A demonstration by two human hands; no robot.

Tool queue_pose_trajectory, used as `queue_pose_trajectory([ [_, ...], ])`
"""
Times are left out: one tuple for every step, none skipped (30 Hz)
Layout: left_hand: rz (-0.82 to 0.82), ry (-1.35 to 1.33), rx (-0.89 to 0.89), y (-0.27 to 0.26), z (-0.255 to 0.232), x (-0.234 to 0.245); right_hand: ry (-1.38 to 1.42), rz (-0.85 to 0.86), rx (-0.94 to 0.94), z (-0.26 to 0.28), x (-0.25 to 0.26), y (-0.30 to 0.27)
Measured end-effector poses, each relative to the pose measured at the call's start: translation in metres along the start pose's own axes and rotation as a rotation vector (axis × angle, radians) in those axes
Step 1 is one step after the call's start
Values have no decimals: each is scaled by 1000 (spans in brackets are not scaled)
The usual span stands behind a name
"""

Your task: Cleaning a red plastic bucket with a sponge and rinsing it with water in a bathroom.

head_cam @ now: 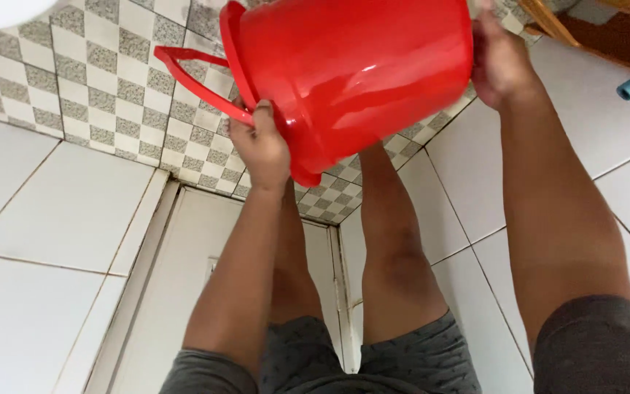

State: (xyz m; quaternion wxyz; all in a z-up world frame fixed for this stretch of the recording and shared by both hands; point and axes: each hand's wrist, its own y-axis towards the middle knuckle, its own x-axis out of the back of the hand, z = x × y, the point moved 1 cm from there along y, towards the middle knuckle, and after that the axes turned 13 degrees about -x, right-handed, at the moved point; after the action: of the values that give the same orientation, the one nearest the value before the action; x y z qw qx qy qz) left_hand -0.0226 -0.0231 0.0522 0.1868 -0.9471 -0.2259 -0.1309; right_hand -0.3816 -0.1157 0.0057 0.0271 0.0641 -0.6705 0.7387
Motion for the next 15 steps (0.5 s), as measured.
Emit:
queue_pose_trajectory([
  [-2,7,-1,0,5,7,1,7,-2,-7,-1,4],
  [-17,-201,90,0,11,13,45,38,43,-14,-2,9],
  [-20,-416,178,3,19,16,99,57,93,-20,-1,13],
  [-9,-417,174,3,29,26,109,53,97,-38,7,37],
  [21,-464,198,0,39,34,152,32,97,-56,17,62],
  [51,-512,222,-3,49,42,195,11,96,-74,27,87],
  [58,-513,224,4,41,46,200,5,96,-65,18,78],
  [66,-520,258,11,33,50,249,-10,79,-56,9,69],
  [66,-522,300,13,24,56,293,-22,53,-51,0,59],
  [67,-519,309,16,20,61,293,-24,44,-48,-6,52],
  [57,-519,361,19,17,68,303,19,59,-42,-13,45],
  [46,-519,412,22,13,74,314,63,74,-36,-21,38],
  [43,-519,410,22,16,79,312,66,75,-29,-26,31],
  [62,-537,409,23,18,85,294,129,195,-20,-32,22],
  [80,-554,408,24,19,91,276,195,313,-11,-40,13],
])
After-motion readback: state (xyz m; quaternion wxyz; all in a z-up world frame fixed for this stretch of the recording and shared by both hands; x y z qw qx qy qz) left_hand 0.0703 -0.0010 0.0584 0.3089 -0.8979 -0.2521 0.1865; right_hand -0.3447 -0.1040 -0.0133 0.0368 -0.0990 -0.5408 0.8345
